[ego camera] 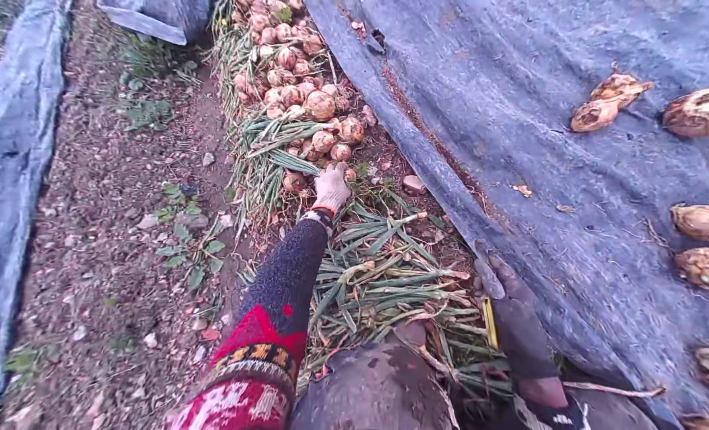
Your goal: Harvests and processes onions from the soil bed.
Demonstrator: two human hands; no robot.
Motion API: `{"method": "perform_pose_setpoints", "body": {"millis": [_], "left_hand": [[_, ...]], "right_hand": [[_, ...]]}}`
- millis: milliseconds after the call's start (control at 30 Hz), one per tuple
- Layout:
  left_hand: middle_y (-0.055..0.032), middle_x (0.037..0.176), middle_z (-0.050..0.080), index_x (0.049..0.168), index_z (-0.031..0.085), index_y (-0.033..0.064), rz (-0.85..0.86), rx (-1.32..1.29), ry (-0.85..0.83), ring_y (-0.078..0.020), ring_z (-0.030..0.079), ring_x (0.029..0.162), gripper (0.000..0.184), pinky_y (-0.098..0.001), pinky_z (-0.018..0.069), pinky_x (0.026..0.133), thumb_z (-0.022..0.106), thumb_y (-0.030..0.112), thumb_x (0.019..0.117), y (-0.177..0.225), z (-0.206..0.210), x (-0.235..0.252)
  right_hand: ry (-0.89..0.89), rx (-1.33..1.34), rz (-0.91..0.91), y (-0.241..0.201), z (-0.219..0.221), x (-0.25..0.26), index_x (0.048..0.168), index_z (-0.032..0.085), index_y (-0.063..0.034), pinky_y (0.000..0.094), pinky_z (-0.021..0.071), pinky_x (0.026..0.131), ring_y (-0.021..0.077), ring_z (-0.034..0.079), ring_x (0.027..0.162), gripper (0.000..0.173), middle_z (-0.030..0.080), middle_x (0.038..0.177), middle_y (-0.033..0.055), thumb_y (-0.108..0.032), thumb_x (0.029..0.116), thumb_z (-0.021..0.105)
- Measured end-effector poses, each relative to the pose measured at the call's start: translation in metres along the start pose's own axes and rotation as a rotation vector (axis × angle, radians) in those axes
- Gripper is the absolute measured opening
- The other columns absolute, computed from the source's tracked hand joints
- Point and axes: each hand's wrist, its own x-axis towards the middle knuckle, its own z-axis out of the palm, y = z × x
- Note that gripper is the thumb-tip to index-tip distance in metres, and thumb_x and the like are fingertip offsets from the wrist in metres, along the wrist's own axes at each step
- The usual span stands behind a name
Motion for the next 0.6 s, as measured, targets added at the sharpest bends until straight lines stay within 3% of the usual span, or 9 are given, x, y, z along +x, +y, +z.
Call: {"method": "perform_pose_setpoints", "body": {"millis": [100,133,200,333,400,433,467,533,600], "left_hand": [[-0.0094,0.139,0.062,0.142,0.058,0.0283,0.075,0.000,0.090,-0.0345,0.059,0.127,0.077,-0.0662,0.0414,0.105,0.079,0.041,0.0692,0.000,-0.009,-0.022],[-0.0083,0.137,0.063,0.143,0.058,0.0265,0.119,-0.038,0.116,-0.0315,0.059,0.127,0.079,-0.0638,0.0383,0.109,0.078,0.046,0.0691,0.003,-0.016,-0.038],[-0.0060,0.135,0.065,0.141,0.060,0.0208,0.225,-0.228,0.122,-0.0250,0.059,0.128,0.078,-0.0573,0.0382,0.114,0.077,0.054,0.0732,0.012,-0.032,-0.079],[-0.0038,0.133,0.066,0.138,0.060,0.0122,0.489,-0.729,-0.141,-0.0115,0.065,0.117,0.078,-0.0381,0.0572,0.101,0.083,0.054,0.0765,0.058,-0.065,-0.168],[-0.0038,0.127,0.069,0.137,0.060,0.0093,0.605,-0.888,-0.378,-0.0103,0.068,0.110,0.075,-0.0361,0.0601,0.096,0.085,0.047,0.0778,0.085,-0.073,-0.204],[-0.0028,0.124,0.070,0.136,0.061,0.0099,0.634,-0.913,-0.501,-0.0097,0.069,0.107,0.072,-0.0355,0.0611,0.094,0.085,0.046,0.0791,0.096,-0.073,-0.218],[-0.0022,0.122,0.070,0.135,0.061,0.0105,0.641,-0.913,-0.609,-0.0093,0.069,0.106,0.069,-0.0349,0.0604,0.094,0.083,0.048,0.0815,0.105,-0.073,-0.228],[-0.0026,0.119,0.071,0.133,0.064,0.0114,0.590,-0.906,-0.711,-0.0093,0.069,0.101,0.065,-0.0346,0.0595,0.091,0.078,0.052,0.0842,0.115,-0.067,-0.237],[-0.0015,0.120,0.071,0.134,0.065,0.0142,0.556,-0.878,-0.707,-0.0087,0.069,0.101,0.065,-0.0347,0.0594,0.090,0.078,0.053,0.0843,0.114,-0.061,-0.236]], "right_hand": [[0.026,-0.243,-0.018,-0.003,0.006,-0.002,0.150,0.050,-0.0140,0.0371,0.0578,0.096,0.0112,0.067,0.114,0.066,0.065,0.136,0.0039,-0.052,0.0975,0.062],[0.021,-0.276,-0.032,-0.004,0.009,-0.003,0.152,0.049,-0.0133,0.0366,0.0525,0.106,0.0102,0.061,0.126,0.069,0.060,0.144,0.0036,-0.053,0.0974,0.061],[0.007,-0.280,-0.063,-0.003,0.017,-0.004,0.152,0.049,-0.0113,0.0355,0.0461,0.114,0.0097,0.054,0.134,0.070,0.057,0.148,0.0041,-0.053,0.0971,0.063],[-0.105,-0.166,-0.130,0.001,0.034,-0.008,0.152,0.047,-0.0079,0.0358,0.0509,0.109,0.0104,0.059,0.129,0.076,0.060,0.145,0.0060,-0.055,0.0952,0.065],[-0.153,-0.043,-0.167,0.003,0.038,-0.013,0.148,0.049,-0.0041,0.0357,0.0578,0.096,0.0124,0.066,0.112,0.074,0.066,0.131,0.0082,-0.055,0.0970,0.061],[-0.149,0.021,-0.190,0.002,0.040,-0.017,0.142,0.054,-0.0040,0.0341,0.0580,0.095,0.0116,0.067,0.110,0.067,0.069,0.126,0.0064,-0.054,0.0982,0.060],[-0.150,0.084,-0.211,-0.001,0.040,-0.022,0.141,0.056,-0.0036,0.0331,0.0557,0.102,0.0116,0.066,0.116,0.064,0.068,0.129,0.0059,-0.052,0.0992,0.060],[-0.112,0.158,-0.243,-0.001,0.040,-0.024,0.136,0.063,-0.0032,0.0330,0.0563,0.101,0.0134,0.068,0.115,0.057,0.071,0.127,0.0067,-0.048,0.1000,0.061],[-0.087,0.141,-0.216,0.001,0.038,-0.024,0.130,0.068,-0.0051,0.0321,0.0611,0.090,0.0130,0.072,0.102,0.046,0.075,0.116,0.0056,-0.040,0.1003,0.063]]}}
